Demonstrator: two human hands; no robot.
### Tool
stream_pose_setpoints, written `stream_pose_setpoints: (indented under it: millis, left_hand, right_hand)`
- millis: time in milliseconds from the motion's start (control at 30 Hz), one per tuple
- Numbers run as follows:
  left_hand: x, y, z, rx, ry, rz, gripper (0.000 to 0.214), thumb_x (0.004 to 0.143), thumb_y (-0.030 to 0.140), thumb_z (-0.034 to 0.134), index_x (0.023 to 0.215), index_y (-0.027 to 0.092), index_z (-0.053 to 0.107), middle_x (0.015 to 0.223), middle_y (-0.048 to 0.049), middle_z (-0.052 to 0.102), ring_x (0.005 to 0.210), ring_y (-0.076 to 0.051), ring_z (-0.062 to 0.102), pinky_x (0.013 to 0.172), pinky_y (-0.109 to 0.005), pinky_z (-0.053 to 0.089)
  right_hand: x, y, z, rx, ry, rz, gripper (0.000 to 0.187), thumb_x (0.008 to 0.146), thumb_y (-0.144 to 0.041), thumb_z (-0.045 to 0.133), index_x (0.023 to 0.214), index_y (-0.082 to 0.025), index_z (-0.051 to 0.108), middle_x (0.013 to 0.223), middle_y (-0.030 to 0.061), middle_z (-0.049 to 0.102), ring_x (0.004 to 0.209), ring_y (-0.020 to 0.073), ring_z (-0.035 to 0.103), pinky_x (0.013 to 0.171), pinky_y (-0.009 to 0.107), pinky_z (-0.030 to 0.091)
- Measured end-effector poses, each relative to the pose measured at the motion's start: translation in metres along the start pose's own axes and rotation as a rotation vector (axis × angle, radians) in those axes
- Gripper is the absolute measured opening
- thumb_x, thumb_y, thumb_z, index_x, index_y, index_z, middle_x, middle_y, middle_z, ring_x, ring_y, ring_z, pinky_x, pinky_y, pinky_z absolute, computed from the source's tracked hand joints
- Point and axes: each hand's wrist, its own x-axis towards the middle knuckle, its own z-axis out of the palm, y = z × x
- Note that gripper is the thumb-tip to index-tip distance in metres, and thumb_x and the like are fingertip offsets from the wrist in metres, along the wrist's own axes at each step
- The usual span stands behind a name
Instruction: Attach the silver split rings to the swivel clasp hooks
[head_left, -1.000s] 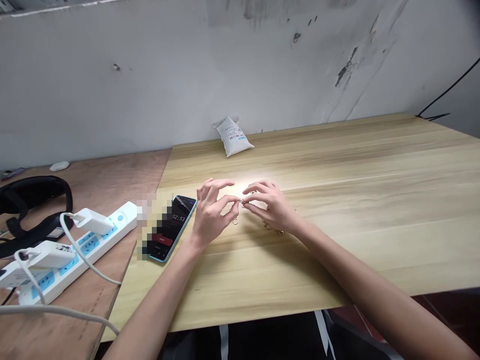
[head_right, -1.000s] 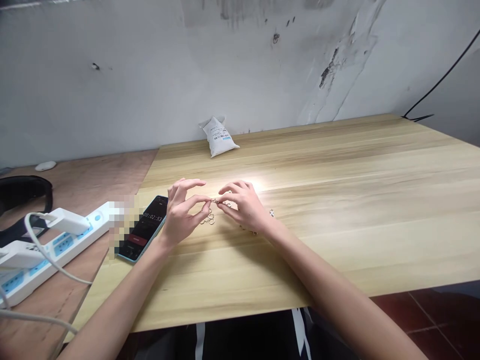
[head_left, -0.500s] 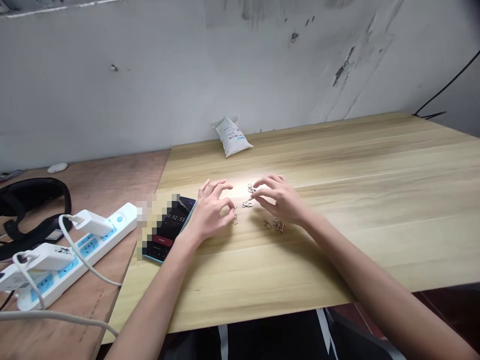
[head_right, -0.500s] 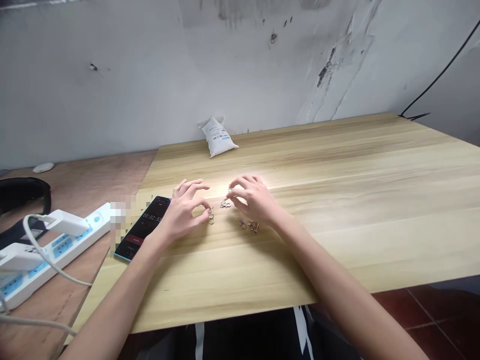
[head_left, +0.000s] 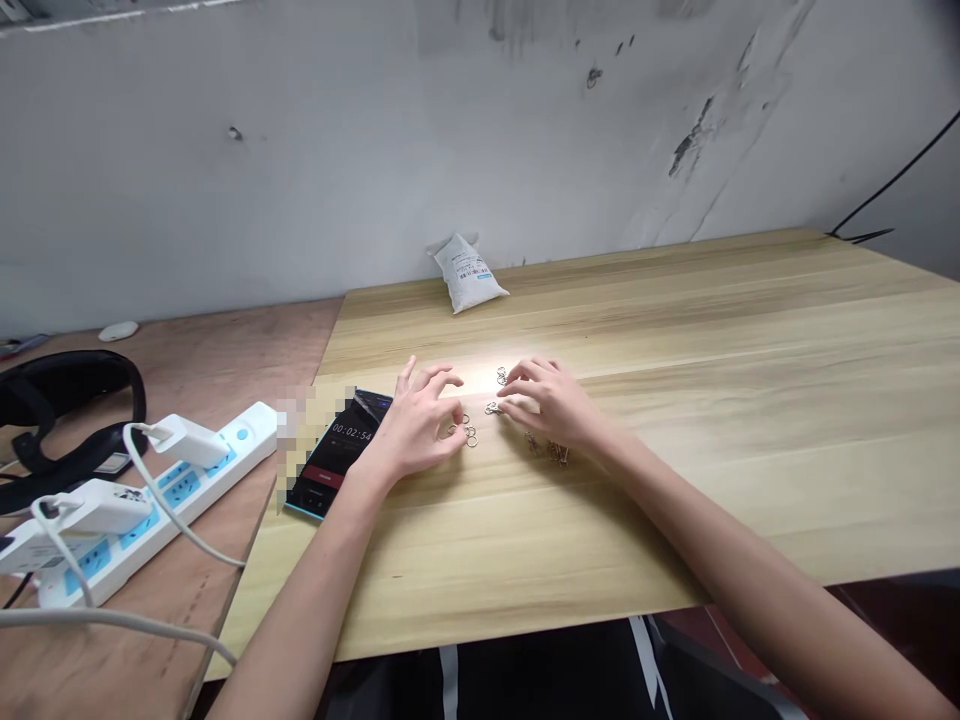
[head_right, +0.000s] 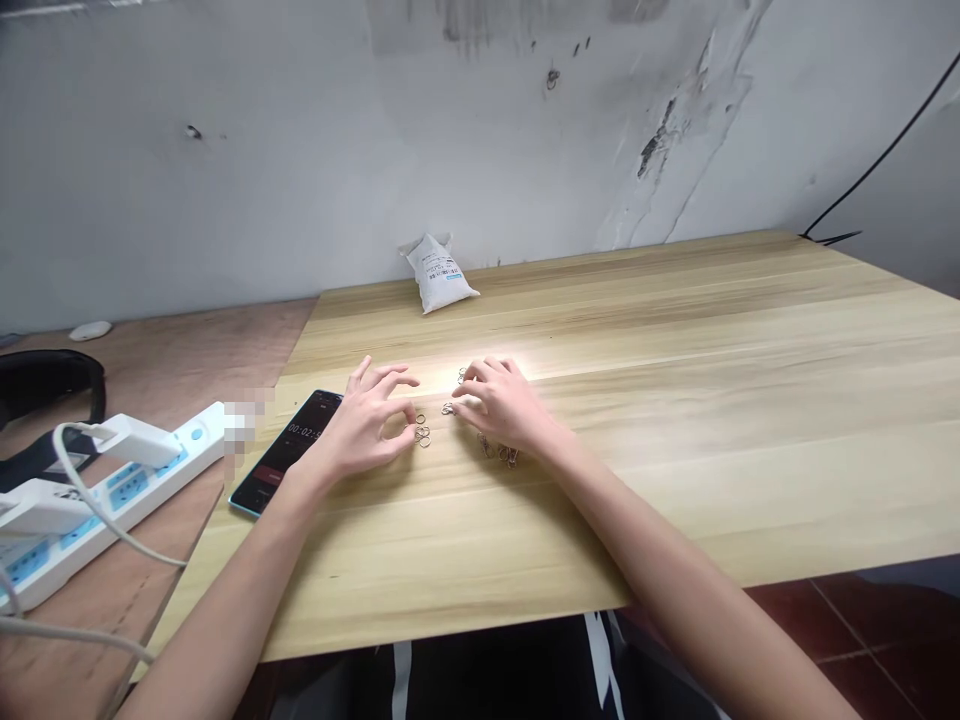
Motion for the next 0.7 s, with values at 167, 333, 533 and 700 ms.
stream_pose_setpoints:
  millis: [167,333,533,700]
  left_hand:
    - [0.0007,0.0008,0.0024,-0.007,0.017,-0.016,0.009,0.082,0.026,0.061,0.075,0.022,0.065,0.118,-0.0056,0.064,0.130,-0.028,0.047,0.119,-0.062,0.014]
    - [0.0007,0.0020,0.0027,-0.011,0.014,-0.014,0.013,0.086,0.028,0.059,0.077,0.023,0.066,0.119,-0.0046,0.063,0.131,-0.026,0.046,0.120,-0.061,0.014]
    - [0.0015,0.0023,0.0036,-0.011,0.014,-0.023,0.014,0.086,0.028,0.059,0.076,0.022,0.067,0.118,-0.0055,0.064,0.129,-0.027,0.048,0.119,-0.062,0.017]
    - [0.0021,0.0016,0.0074,-0.021,0.030,-0.038,0.014,0.087,0.027,0.059,0.077,0.023,0.068,0.117,-0.0054,0.065,0.128,-0.027,0.050,0.118,-0.061,0.019]
  right_hand:
    - [0.0033,-0.0058,0.0122,-0.014,-0.008,-0.019,0.015,0.093,-0.028,0.060,0.087,-0.023,0.073,0.093,0.0064,0.064,0.088,0.0204,0.056,0.083,0.037,0.038]
    - [0.0018,-0.0067,0.0100,0.007,-0.005,0.007,0.014,0.093,-0.027,0.059,0.091,-0.021,0.072,0.095,0.0068,0.063,0.090,0.0202,0.056,0.084,0.036,0.038]
    - [0.0033,-0.0092,0.0102,-0.057,-0.066,-0.059,0.013,0.092,-0.026,0.060,0.089,-0.023,0.073,0.095,0.0058,0.064,0.090,0.0203,0.055,0.087,0.038,0.037]
    - [0.0037,-0.0090,0.0109,0.006,-0.038,-0.052,0.017,0.094,-0.025,0.058,0.084,-0.022,0.072,0.091,0.0049,0.065,0.088,0.0193,0.054,0.087,0.037,0.036]
